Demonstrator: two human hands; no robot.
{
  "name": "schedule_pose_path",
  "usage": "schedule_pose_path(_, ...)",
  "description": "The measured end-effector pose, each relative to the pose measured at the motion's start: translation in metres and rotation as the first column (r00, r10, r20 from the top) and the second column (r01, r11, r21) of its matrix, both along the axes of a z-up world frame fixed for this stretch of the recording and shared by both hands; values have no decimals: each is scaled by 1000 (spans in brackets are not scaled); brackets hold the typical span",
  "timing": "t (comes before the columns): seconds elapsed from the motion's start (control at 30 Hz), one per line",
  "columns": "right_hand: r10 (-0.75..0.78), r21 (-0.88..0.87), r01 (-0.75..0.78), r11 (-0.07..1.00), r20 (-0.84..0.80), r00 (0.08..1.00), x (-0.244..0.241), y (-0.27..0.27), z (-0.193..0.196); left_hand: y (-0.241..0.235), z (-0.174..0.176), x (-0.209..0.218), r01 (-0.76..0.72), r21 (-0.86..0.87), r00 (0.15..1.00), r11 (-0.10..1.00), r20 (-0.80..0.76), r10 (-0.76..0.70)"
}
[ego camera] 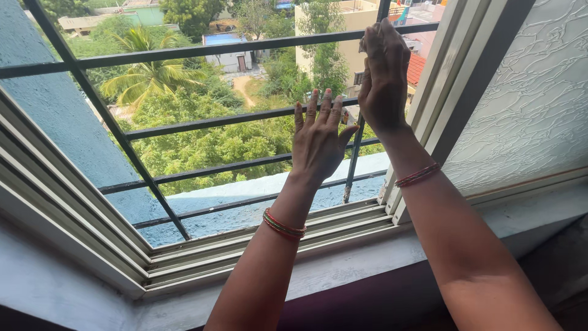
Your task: The person wipes the metal security bars and the window frame using a cloth. They systematically clean the horizontal and vertical bars and the surrounding frame from a first-person perspective.
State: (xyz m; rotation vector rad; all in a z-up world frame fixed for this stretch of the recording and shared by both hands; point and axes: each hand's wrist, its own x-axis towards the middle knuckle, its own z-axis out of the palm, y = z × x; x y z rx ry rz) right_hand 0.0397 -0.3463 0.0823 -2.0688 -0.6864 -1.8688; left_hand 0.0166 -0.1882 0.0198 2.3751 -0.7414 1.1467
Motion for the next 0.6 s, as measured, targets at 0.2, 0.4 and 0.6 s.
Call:
schedule_pose_path(0.2, -28, -8, 27, 1000, -111, 993, 0, -1, -75, -2, -45, 8, 110, 21, 994, 994, 15, -110)
schedule_pose_path(0.4, -38, -35, 31, 999, -218, 975, -15, 1, -135, -10, -92, 16, 42, 107, 999, 993, -18, -40)
schedule_pose_path(0.6, -93, -104, 63, 993, -317, 944, -24, -7, -185, -18, -114, 15, 52, 128, 998, 990, -49, -46)
